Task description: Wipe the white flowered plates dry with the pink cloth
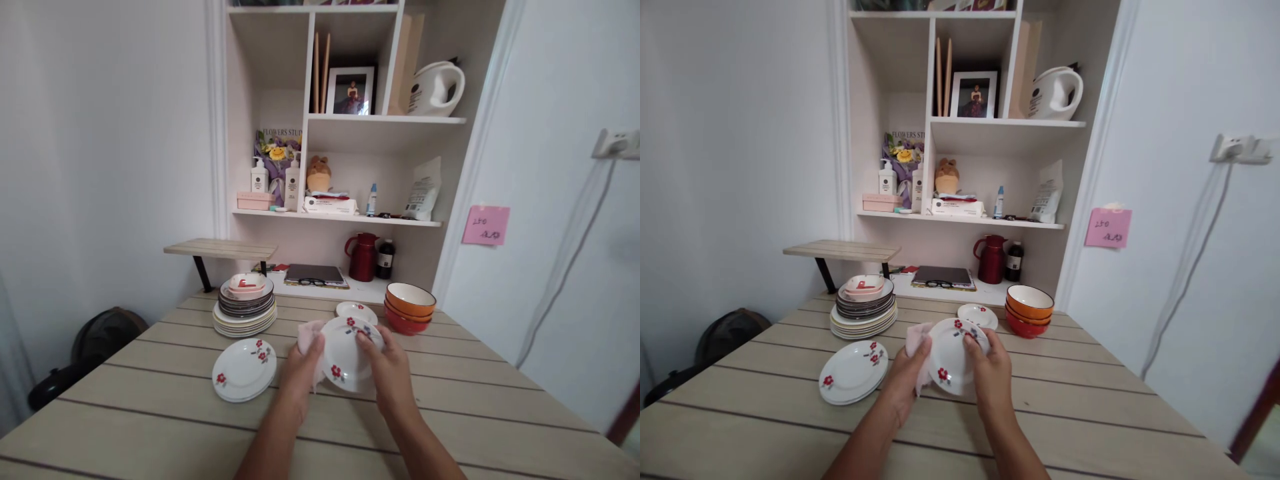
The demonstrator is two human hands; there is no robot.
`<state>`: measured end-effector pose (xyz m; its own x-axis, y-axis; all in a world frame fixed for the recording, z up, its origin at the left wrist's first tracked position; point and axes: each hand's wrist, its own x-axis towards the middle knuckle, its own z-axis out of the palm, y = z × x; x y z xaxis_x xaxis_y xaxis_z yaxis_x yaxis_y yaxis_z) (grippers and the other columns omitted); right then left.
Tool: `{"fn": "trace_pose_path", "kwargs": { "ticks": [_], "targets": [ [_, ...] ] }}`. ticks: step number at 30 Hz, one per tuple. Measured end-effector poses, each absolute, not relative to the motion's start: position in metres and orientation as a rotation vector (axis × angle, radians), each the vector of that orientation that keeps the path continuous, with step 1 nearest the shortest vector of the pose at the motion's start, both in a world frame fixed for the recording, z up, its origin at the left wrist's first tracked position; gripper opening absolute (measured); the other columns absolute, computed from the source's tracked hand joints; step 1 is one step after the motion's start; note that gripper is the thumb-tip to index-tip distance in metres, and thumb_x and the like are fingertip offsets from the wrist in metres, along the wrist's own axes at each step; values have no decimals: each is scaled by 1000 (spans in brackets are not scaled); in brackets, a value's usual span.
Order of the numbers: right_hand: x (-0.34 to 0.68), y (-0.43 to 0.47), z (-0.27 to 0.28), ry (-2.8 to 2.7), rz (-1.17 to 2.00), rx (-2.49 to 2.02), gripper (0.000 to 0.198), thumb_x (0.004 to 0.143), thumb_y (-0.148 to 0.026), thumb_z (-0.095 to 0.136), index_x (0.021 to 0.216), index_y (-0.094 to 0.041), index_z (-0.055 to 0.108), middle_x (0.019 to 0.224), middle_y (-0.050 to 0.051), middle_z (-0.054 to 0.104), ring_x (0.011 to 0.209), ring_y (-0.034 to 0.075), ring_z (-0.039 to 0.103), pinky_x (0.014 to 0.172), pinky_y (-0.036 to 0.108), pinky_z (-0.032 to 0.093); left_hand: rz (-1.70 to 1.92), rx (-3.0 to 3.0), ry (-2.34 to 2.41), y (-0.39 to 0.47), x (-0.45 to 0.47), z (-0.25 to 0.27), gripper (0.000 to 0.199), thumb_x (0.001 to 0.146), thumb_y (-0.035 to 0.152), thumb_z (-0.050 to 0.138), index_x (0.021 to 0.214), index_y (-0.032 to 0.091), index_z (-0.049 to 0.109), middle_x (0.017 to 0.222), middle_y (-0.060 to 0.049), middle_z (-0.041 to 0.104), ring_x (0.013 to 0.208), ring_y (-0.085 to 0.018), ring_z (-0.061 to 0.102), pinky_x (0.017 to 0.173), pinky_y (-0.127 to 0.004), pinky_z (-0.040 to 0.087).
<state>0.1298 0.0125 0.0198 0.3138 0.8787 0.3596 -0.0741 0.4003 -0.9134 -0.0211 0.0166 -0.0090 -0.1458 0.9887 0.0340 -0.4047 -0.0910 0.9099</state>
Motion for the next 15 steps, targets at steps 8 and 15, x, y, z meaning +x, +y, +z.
{"fn": "trace_pose_path", "kwargs": {
  "ticks": [8, 15],
  "targets": [
    [131, -1, 34, -962, 449, -848, 27, 75, -43, 68, 90, -21, 64, 80, 2, 68, 71, 18, 59, 68, 30, 45, 1455, 969, 862, 7, -12, -1, 53, 66, 41, 80, 110, 13, 68, 101, -13, 75, 91, -27, 70, 79, -31, 52],
    [132, -5, 37, -995, 412, -878, 27, 78, -42, 66, 93, -21, 64, 86, 3, 67, 76, 19, 59, 72, 31, 45, 1357, 1024, 725, 2, -9, 1, 50, 68, 35, 80, 113, 17, 67, 112, -12, 72, 101, -26, 67, 88, -32, 49]
  ]
}}
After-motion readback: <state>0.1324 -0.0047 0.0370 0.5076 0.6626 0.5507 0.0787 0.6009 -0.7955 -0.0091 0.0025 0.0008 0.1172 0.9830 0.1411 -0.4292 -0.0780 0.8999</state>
